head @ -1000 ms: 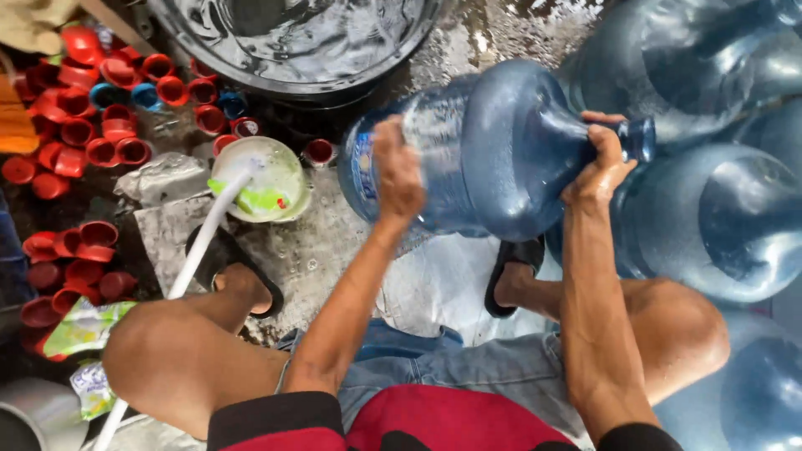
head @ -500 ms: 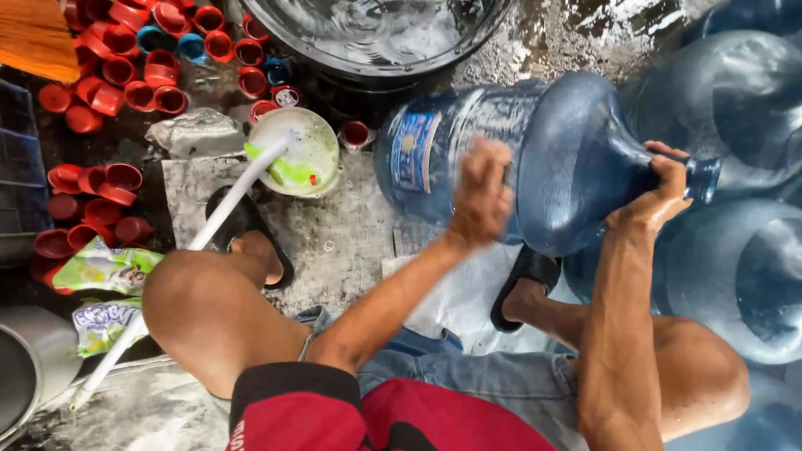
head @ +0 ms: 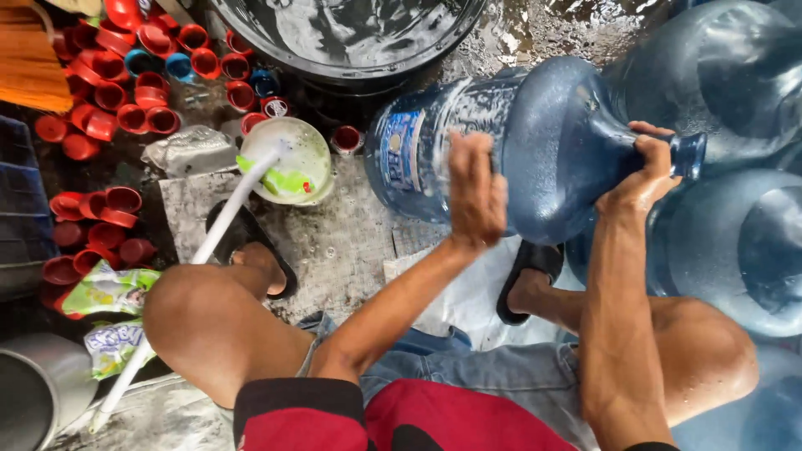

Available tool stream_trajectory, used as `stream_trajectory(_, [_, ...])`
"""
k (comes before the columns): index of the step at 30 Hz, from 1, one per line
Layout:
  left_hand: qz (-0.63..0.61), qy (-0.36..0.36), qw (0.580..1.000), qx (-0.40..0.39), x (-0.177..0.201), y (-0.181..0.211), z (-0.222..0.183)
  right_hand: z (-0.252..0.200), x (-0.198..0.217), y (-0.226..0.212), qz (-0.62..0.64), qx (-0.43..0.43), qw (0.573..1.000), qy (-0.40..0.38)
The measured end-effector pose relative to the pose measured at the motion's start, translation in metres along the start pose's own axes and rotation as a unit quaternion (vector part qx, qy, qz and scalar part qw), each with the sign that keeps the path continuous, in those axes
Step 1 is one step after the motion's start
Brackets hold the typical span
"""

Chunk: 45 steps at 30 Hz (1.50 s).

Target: Scrubbing the exterior of large plastic water jugs with a sponge and soapy water to clean them.

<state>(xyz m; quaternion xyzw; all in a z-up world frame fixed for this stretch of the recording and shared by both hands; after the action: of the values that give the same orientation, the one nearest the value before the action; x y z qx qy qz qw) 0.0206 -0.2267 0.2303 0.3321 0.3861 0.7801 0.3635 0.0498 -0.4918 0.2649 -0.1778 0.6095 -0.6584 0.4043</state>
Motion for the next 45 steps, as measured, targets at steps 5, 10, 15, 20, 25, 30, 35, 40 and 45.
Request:
stream_trajectory(5, [0.016,0.020,0.999,0.037,0.005,-0.043,-0.001,0.002,0.008,0.002,0.041,0.003,0.999,0.005])
stream_trajectory(10, [-0.067,-0.032,0.997,-0.030,-0.016,-0.005,-0.022,0.004,0.002,0.001,-0.032,0.012,0.999,-0.025])
stream_trajectory(15, [-0.037,-0.011,0.998,0.050,-0.008,-0.023,-0.015,0.001,0.011,-0.001,-0.007,0.029,1.000,0.007])
stream_trajectory(20, [-0.044,-0.047,0.997,-0.048,-0.017,-0.009,0.000,0.008,0.008,0.004,-0.029,0.011,0.998,-0.051])
stream_trajectory(25, [-0.083,-0.152,0.985,0.010,-0.032,0.000,0.006,0.004,0.014,0.005,-0.013,0.023,0.999,-0.042])
stream_trajectory(30, [-0.045,-0.095,0.994,0.034,-0.029,-0.062,0.022,0.005,0.022,0.015,0.015,0.025,0.999,-0.032])
stream_trajectory(35, [-0.115,-0.126,0.985,0.014,-0.051,-0.042,0.014,-0.002,0.005,-0.002,-0.018,0.081,0.995,-0.052])
stream_trajectory(40, [0.014,-0.151,0.983,0.098,-0.033,-0.106,0.035,0.001,-0.001,0.003,0.016,0.101,0.989,-0.102])
stream_trajectory(45, [-0.047,-0.164,0.984,0.048,-0.027,-0.090,0.027,-0.009,-0.004,0.006,0.020,0.107,0.980,-0.167])
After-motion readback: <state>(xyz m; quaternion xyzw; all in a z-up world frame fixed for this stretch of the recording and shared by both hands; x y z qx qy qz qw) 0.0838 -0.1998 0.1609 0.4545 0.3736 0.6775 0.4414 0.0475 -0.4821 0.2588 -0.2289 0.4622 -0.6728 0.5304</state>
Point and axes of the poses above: each hand's wrist, its own z-axis towards the middle knuckle, its own x-axis out of the back of the hand, y = z × x, the point moved 10 cm from there along z, towards the middle knuckle, and after that the axes turned 6 degrees about x, right-handed, at the moved point
